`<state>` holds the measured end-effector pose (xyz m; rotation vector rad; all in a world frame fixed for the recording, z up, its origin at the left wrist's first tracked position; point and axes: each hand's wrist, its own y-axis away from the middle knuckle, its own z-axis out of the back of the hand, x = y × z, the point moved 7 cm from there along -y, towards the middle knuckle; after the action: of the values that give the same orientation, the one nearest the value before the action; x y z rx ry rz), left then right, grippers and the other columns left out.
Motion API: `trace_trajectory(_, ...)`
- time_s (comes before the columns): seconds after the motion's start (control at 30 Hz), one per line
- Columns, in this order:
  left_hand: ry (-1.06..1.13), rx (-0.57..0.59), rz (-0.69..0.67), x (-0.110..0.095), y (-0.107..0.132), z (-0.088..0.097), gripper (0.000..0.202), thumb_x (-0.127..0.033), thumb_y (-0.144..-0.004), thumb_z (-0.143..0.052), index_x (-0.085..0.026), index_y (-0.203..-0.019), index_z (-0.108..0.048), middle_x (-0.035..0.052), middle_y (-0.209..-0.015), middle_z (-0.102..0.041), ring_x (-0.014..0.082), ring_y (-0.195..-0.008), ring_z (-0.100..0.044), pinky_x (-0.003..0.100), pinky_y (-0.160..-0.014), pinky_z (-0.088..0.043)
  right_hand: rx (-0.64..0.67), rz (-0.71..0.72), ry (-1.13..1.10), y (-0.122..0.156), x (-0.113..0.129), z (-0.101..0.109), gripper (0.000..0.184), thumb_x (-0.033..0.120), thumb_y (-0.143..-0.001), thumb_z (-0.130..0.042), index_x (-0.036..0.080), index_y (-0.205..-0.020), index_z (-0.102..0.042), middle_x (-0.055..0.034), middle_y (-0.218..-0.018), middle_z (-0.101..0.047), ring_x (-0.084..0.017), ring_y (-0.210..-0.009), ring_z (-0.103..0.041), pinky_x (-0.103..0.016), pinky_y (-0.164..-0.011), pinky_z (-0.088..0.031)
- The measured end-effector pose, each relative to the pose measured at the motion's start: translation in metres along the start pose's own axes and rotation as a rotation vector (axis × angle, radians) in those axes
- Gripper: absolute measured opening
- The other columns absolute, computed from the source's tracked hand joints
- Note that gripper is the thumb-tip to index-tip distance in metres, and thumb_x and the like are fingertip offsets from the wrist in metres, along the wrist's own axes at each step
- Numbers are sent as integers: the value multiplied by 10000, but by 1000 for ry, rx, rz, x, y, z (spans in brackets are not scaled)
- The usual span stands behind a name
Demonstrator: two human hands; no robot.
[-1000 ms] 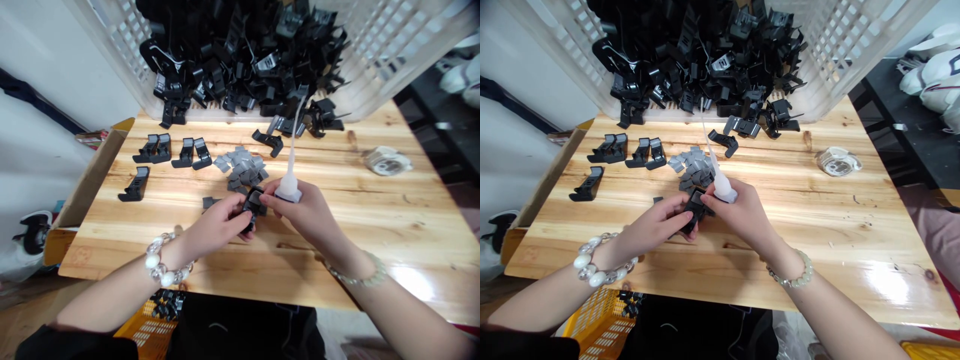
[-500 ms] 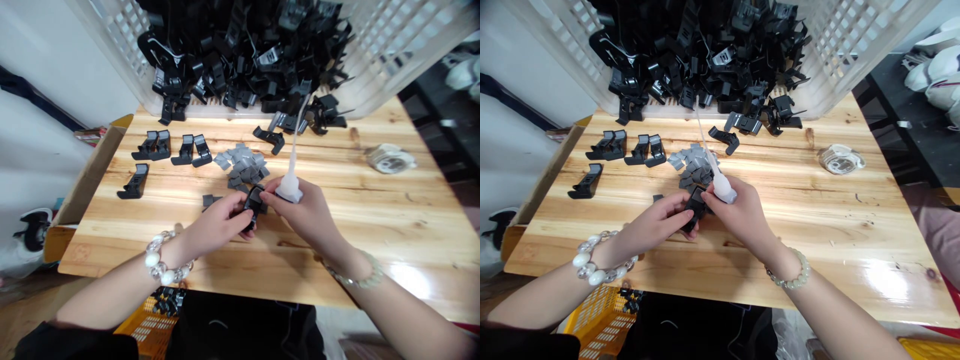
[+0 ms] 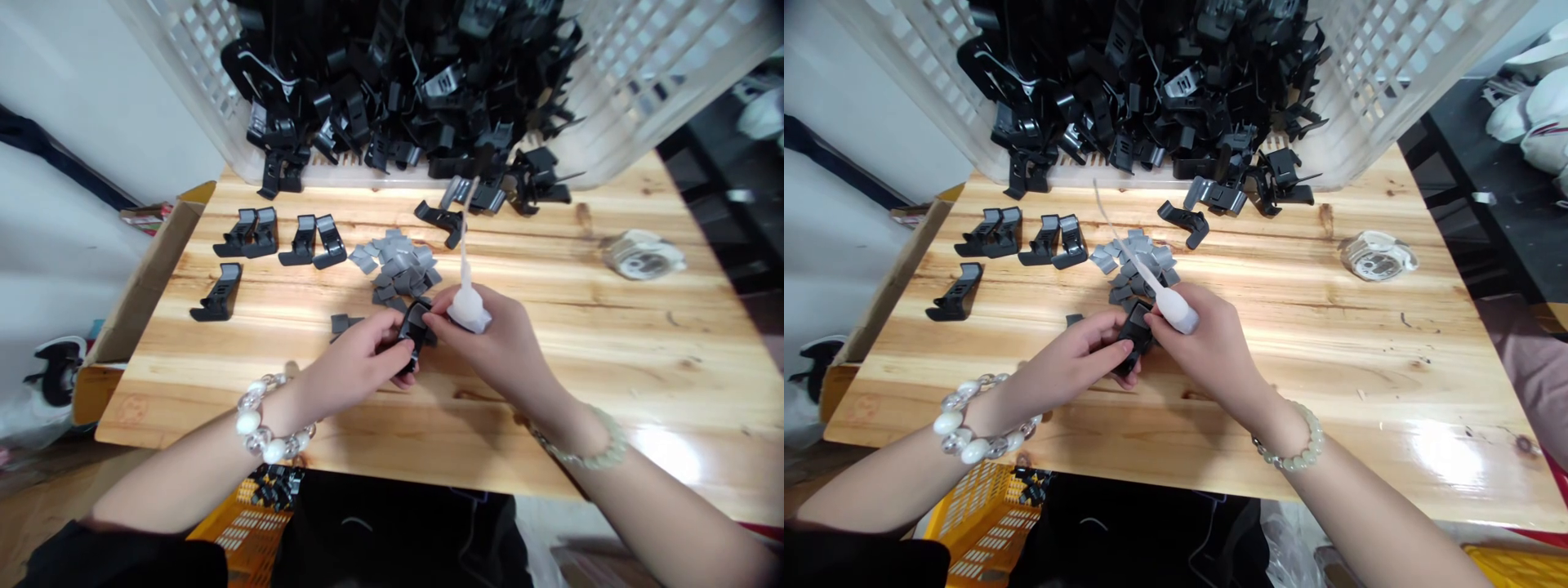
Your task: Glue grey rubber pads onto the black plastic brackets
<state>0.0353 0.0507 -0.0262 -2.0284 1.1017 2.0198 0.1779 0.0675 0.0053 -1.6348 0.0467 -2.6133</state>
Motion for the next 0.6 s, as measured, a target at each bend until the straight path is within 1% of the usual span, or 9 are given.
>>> trace_trajectory(0.23, -1, -11, -12, 1, 0, 1, 110, -265, -883, -564, -174, -908, -507, -14, -736, -625, 109, -632, -658, 252, -638, -589, -1, 31, 112, 0, -1, -2, 92, 257, -783, -672, 184, -780, -617, -9, -768, -658, -162, -697, -589, -306, -650, -438)
trace_trajectory(0.43, -44, -23, -48, 2, 2, 1, 95, -279, -901, -546, -191, -925, -519, -24, -764, -606, 110, -646, -653, 256, -646, -585, -7, 13, 110, 0, 0, -1, 76, 242, -773, -674, 181, -781, -630, -1, -747, -664, -153, -680, -586, -286, -628, -435)
trace_trajectory(0.6, -101, -24, -82, 3, 3, 1, 93, -303, -925, -530, -215, -951, -517, -26, -799, -597, 129, -712, -658, 285, -684, -592, -5, 2, 81, 0, 1, 0, 74, 236, -763, -680, 180, -775, -634, -6, -766, -676, -153, -688, -593, -280, -628, -441)
